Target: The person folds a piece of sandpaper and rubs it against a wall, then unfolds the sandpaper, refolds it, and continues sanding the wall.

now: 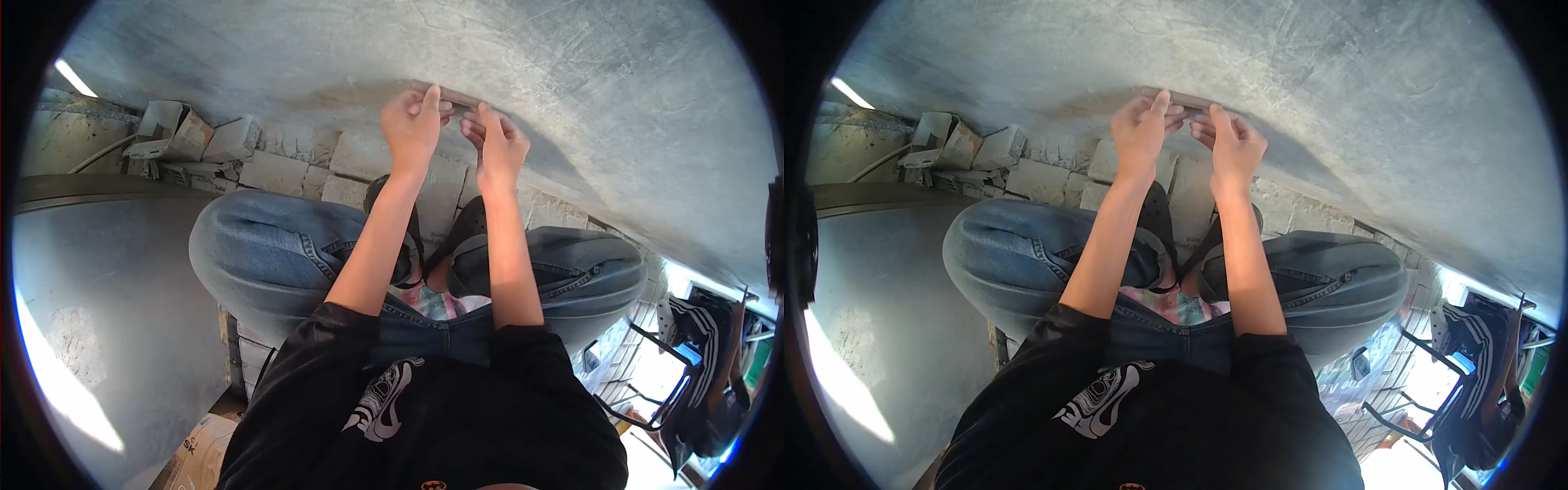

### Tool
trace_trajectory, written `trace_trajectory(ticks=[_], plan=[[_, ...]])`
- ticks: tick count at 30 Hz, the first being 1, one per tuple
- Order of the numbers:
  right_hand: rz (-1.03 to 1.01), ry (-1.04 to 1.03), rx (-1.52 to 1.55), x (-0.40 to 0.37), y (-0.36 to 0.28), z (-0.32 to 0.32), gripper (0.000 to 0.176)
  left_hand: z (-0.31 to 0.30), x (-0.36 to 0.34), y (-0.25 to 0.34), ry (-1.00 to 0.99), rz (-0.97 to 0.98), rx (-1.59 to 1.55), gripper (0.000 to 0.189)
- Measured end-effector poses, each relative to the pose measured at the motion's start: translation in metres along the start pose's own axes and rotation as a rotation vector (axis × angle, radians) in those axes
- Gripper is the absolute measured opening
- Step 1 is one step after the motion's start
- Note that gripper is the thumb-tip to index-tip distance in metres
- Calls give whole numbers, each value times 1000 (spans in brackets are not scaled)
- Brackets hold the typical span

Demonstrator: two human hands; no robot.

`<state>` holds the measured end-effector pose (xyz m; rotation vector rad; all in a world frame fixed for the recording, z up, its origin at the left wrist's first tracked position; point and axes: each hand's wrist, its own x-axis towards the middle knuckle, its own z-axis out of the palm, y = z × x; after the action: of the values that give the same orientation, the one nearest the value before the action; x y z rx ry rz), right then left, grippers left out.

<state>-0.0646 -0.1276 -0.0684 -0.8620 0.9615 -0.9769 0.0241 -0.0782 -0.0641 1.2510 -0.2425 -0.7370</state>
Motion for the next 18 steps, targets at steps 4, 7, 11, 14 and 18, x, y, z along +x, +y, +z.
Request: trace_trajectory(ticks=[4, 7, 11, 14, 18], plan=[[26, 3, -8, 4, 24, -10, 18, -6, 1, -17, 45, -162, -58, 18], [64, 34, 3, 2, 13, -5, 18, -3, 5, -13, 76, -169, 14, 18], [-31, 5, -2, -3, 6, -2, 18, -3, -2, -3, 27, -102, -24, 18], [0, 5, -30, 3, 23, -7, 18, -7, 5, -18, 72, -159, -13, 18], [-67, -19, -9, -4, -1, 5, 18, -1, 2, -2, 81, -68, -99, 16]])
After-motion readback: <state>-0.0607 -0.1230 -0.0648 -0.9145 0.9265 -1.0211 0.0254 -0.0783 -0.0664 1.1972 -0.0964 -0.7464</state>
